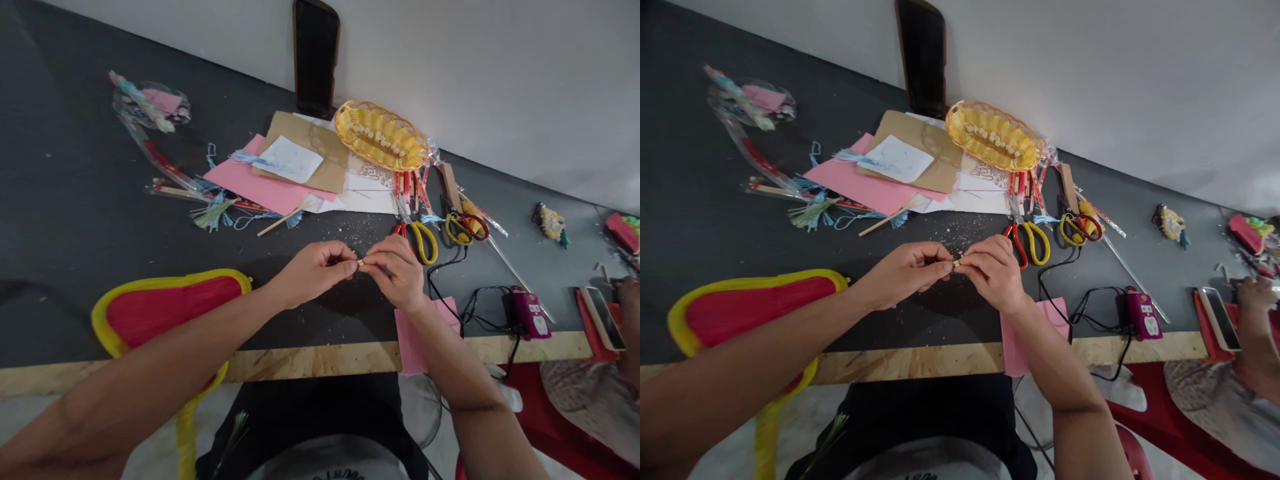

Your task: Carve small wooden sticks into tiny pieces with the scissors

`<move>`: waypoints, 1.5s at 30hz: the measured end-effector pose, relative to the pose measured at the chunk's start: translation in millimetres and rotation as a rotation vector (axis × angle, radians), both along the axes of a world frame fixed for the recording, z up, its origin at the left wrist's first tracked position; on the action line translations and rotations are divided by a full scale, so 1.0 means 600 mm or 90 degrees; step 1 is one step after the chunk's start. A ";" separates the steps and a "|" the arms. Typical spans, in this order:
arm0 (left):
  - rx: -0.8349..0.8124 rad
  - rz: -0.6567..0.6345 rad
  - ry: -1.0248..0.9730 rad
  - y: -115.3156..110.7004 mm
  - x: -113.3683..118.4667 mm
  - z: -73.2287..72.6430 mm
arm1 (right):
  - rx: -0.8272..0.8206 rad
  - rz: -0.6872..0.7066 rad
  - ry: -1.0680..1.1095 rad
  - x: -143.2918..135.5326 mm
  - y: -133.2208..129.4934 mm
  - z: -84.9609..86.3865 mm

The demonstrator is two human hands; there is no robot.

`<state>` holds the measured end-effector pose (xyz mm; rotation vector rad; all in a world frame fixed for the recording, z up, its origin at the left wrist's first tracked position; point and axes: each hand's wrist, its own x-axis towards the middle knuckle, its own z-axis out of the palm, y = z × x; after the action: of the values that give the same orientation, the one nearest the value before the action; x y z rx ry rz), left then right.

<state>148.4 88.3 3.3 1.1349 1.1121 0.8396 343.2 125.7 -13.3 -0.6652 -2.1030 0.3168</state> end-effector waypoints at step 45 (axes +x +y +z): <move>-0.019 0.163 -0.095 0.024 -0.016 -0.019 | -0.200 -0.467 -0.409 0.104 0.069 -0.017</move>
<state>139.0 102.6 -8.0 0.9004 1.1556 1.0851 405.3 167.0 -23.3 -1.8507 -2.2111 0.0047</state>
